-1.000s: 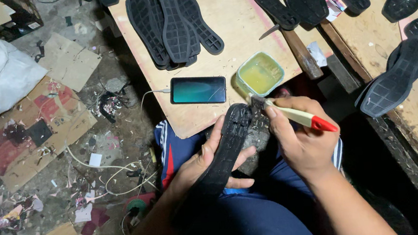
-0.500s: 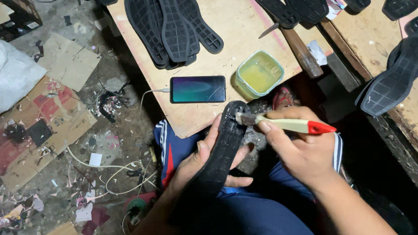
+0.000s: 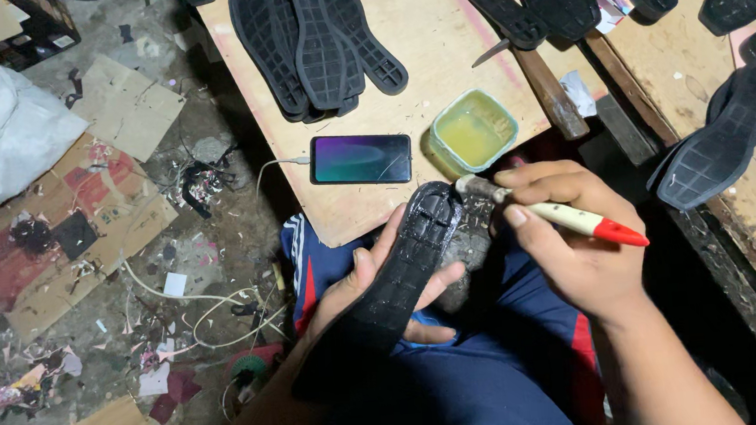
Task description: The person sits on the floor and uses a brush to apply glue from a small container onto the bottom of rubber shoe soles, holding each sole in one hand while brushing. Coated soles are placed on the workbench with other finished soles.
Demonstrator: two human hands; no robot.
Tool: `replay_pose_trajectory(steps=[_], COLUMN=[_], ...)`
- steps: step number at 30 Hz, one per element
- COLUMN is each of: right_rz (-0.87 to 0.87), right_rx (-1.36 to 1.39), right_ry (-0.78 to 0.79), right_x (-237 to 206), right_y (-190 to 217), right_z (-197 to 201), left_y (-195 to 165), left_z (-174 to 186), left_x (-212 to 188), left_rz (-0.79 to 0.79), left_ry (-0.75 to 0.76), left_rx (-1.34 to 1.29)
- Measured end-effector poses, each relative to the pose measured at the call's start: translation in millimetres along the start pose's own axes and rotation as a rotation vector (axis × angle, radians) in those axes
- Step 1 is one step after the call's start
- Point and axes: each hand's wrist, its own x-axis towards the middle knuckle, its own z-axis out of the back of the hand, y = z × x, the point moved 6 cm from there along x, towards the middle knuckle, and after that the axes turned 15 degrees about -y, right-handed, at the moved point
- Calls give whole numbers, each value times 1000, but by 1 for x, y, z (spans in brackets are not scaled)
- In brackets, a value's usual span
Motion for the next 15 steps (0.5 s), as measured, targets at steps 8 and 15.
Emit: replay_pose_trajectory(steps=[8, 15], right_rz=[39, 40], right_rx=[-135, -124], right_ry=[116, 118], right_x=[4, -4], right_y=[7, 16], right_z=[-8, -6], left_y=[-1, -5], left_z=[-4, -3], left_x=[-1, -1], left_rz=[-27, -71], left_ry=[18, -22], left_rx=[11, -81])
